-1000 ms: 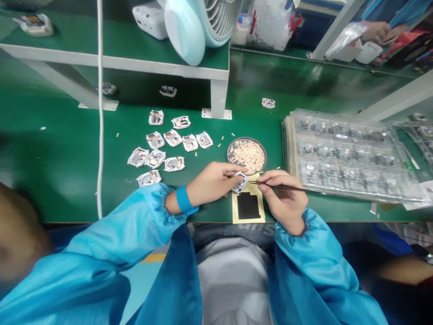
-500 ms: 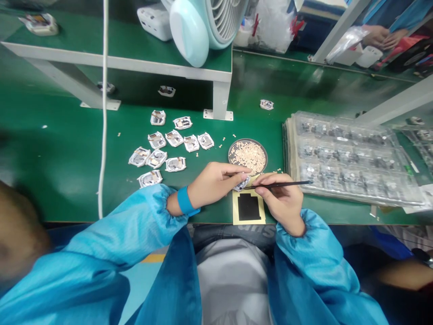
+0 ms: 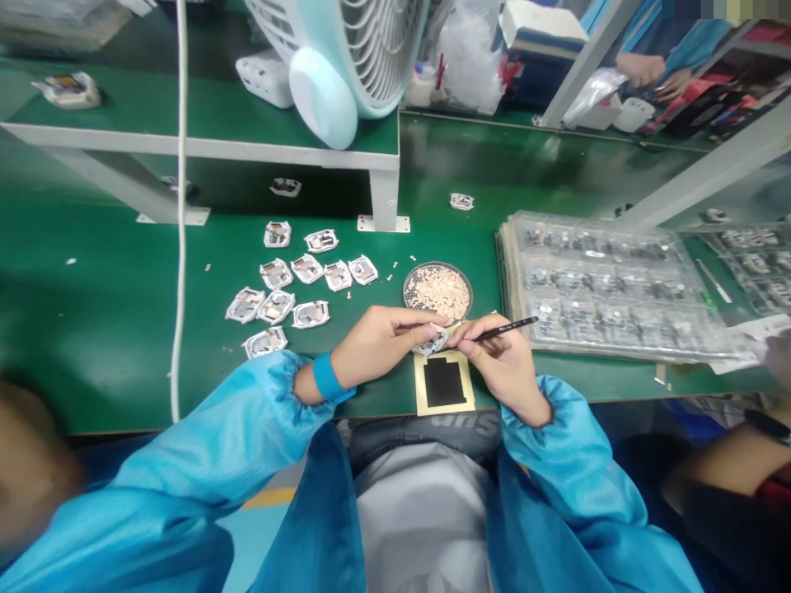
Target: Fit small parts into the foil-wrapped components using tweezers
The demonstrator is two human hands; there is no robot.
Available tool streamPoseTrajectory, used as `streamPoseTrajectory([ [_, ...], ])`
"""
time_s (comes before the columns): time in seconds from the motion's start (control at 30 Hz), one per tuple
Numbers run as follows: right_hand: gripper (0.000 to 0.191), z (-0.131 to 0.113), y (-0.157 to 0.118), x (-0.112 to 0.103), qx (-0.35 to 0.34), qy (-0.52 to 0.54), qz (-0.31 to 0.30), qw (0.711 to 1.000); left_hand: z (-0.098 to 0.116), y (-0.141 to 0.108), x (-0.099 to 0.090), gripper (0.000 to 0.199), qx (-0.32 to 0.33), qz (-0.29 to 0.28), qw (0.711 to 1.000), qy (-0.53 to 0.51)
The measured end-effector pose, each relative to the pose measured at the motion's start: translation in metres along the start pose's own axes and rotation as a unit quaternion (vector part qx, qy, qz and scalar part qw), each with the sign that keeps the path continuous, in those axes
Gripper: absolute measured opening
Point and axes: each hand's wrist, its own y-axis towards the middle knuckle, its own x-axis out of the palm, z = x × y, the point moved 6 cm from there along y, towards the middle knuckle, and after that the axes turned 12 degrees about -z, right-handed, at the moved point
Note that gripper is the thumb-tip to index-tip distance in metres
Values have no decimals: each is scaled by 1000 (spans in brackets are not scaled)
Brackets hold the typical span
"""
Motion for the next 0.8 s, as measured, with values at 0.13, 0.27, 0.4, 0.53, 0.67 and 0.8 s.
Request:
streamPoseTrajectory([
  [0.13, 21, 1, 0, -4, 7, 16, 11, 1000, 4, 0, -2, 28, 16, 2, 999, 36],
  [0.27, 21, -3, -4, -6, -18, -10, 46, 999, 5, 0, -8, 31, 5, 34, 999, 21],
  [0.4, 13, -15, -8, -3, -97, -81, 49, 991, 3, 1, -10, 34, -5, 55, 998, 9],
  [0.53, 17, -21, -9, 3, -151, -117, 22, 981, 4, 1, -11, 34, -9, 62, 998, 18],
  [0.67, 17, -24, -7, 5, -158, -133, 18, 978, 6, 0, -11, 31, -8, 68, 998, 15],
  [0.8, 16, -30, -9, 8, -171, -159, 35, 972, 1, 1, -12, 35, -29, 72, 996, -43],
])
